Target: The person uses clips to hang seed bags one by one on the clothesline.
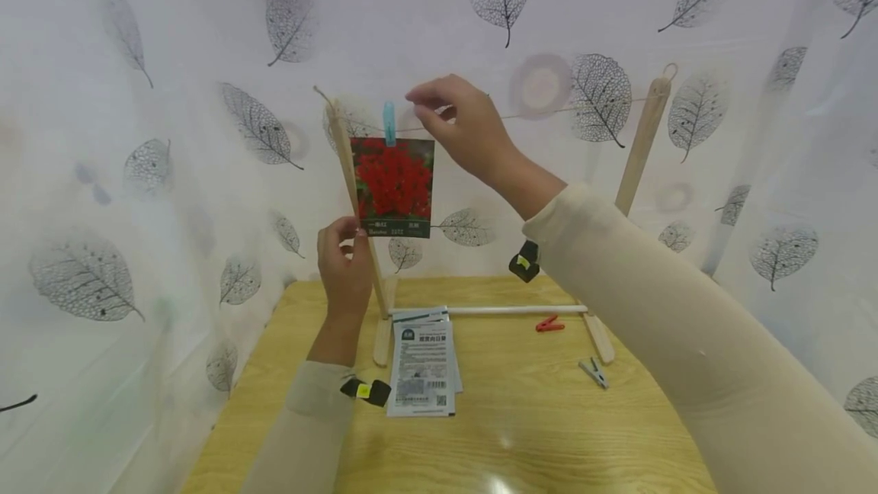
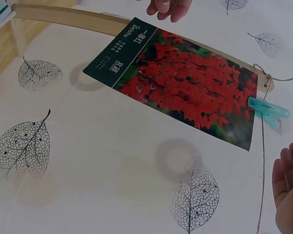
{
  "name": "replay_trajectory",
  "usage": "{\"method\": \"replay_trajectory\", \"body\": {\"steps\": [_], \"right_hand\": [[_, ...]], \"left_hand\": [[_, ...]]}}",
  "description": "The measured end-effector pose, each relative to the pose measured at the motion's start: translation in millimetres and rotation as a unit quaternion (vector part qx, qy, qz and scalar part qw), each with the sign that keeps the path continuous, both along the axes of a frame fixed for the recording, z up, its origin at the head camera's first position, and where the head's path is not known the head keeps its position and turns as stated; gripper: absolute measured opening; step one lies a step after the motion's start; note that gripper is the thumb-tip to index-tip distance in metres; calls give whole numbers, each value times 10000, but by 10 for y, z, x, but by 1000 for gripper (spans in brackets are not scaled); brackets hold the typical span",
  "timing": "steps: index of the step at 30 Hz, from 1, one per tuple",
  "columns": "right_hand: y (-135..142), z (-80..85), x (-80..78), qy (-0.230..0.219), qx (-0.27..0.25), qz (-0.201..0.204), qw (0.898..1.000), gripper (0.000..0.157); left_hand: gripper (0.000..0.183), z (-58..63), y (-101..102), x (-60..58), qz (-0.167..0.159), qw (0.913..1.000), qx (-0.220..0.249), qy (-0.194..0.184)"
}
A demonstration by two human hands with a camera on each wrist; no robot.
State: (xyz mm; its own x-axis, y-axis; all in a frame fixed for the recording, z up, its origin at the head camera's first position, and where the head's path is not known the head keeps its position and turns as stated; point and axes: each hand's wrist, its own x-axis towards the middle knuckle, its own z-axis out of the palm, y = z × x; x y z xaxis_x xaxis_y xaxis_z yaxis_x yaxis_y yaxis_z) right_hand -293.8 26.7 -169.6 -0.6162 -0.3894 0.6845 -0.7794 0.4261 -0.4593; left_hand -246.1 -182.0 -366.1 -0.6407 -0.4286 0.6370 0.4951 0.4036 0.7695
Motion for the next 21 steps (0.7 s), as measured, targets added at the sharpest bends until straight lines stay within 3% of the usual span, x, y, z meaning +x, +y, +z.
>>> {"method": "replay_trajectory", "body": {"steps": [4,11,21], "right_hand": [[41,-31,17,48,-63,-2,10000,26],[110,-74,63,47,-167,57,9998,25],[195,-168,90,-68,-287,106,9995,26]], "left_hand": [[25,-7,-3,24,-85,9999,42,-84],[24,226,167,271,-179,9996,146,-129],[24,239,204,342,-368,9989,52,-284]]}}
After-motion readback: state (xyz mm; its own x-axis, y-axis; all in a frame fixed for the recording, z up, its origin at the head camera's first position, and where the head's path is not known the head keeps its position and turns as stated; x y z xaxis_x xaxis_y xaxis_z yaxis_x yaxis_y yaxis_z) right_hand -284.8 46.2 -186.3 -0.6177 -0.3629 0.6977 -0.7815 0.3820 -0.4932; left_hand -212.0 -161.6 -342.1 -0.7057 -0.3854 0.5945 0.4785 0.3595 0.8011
